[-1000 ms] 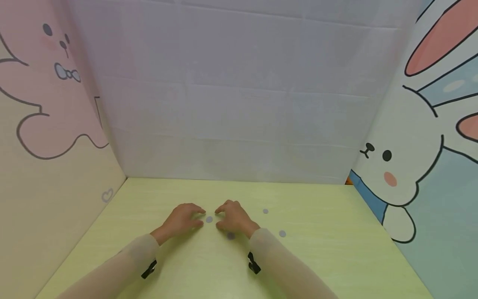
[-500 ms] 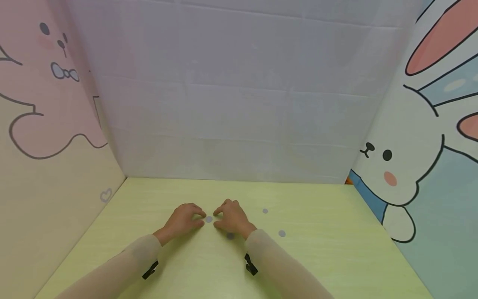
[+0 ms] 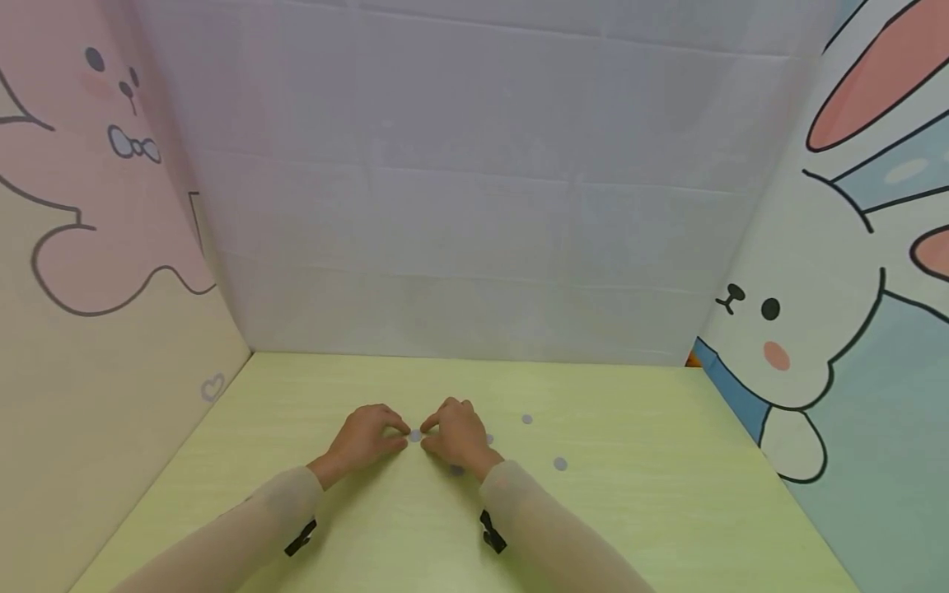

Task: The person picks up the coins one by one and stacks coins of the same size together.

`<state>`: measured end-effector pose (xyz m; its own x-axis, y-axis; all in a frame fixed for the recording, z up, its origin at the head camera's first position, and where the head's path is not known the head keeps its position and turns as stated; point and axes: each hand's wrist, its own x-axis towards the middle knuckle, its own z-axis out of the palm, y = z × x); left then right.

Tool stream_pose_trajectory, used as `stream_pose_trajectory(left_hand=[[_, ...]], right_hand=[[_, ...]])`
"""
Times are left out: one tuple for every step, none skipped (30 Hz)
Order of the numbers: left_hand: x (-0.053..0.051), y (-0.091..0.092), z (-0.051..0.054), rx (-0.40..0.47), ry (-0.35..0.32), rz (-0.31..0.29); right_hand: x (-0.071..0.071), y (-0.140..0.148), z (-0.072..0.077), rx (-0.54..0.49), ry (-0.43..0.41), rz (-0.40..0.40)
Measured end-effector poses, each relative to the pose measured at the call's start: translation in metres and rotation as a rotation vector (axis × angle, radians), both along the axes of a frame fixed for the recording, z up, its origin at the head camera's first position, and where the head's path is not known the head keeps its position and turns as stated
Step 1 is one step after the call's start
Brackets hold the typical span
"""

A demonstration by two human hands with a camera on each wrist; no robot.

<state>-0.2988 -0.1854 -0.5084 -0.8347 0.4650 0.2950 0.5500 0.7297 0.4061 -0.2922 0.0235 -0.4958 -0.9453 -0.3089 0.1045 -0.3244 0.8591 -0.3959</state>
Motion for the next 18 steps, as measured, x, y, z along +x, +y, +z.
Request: stream_pose_trajectory(left_hand=[[0.000,0.000,0.000,0.001,0.000,0.003],[0.001,0.000,0.000,0.004,0.000,0.005],[0.001,0.001,0.001,0.007,-0.001,0.007],[0.002,0.001,0.001,0.010,-0.003,0.010],[0.003,0.001,0.001,0.014,-0.006,0.014],[0.004,0.001,0.002,0.019,-0.012,0.018],[0.005,0.002,0.002,0.024,-0.018,0.022],[0.006,0.002,0.003,0.028,-0.023,0.026],[0.006,0.002,0.003,0.032,-0.028,0.031],[0.007,0.002,0.003,0.037,-0.032,0.035],[0.007,0.002,0.004,0.040,-0.036,0.037],[0.008,0.002,0.004,0.044,-0.039,0.038],[0.008,0.002,0.004,0.046,-0.037,0.040],[0.009,0.002,0.004,0.047,-0.036,0.038],[0.009,0.002,0.004,0.049,-0.035,0.036],[0.009,0.003,0.004,0.050,-0.033,0.033],[0.010,0.003,0.004,0.050,-0.031,0.031],[0.010,0.003,0.004,0.052,-0.029,0.029]], right_hand=[[0.000,-0.001,0.000,0.002,-0.003,-0.004],[0.001,-0.001,-0.001,0.001,-0.002,-0.008],[0.001,-0.001,-0.001,-0.001,-0.002,-0.011],[0.001,-0.002,-0.001,-0.004,-0.004,-0.014],[0.002,-0.002,-0.001,-0.009,-0.002,-0.014],[0.002,-0.002,-0.001,-0.015,-0.002,-0.014],[0.003,-0.002,-0.002,-0.022,-0.002,-0.014],[0.004,-0.002,-0.002,-0.027,0.001,-0.012],[0.004,-0.002,-0.002,-0.031,0.005,-0.010],[0.005,-0.002,-0.002,-0.034,0.008,-0.008],[0.005,-0.002,-0.002,-0.036,0.012,-0.008],[0.006,-0.003,-0.003,-0.039,0.015,-0.007],[0.006,-0.003,-0.002,-0.045,0.017,-0.005],[0.007,-0.003,-0.002,-0.047,0.019,-0.002],[0.008,-0.003,-0.002,-0.053,0.018,0.002],[0.009,-0.004,-0.002,-0.056,0.019,0.007],[0.010,-0.004,-0.001,-0.062,0.020,0.011],[0.011,-0.004,-0.001,-0.063,0.021,0.015]])
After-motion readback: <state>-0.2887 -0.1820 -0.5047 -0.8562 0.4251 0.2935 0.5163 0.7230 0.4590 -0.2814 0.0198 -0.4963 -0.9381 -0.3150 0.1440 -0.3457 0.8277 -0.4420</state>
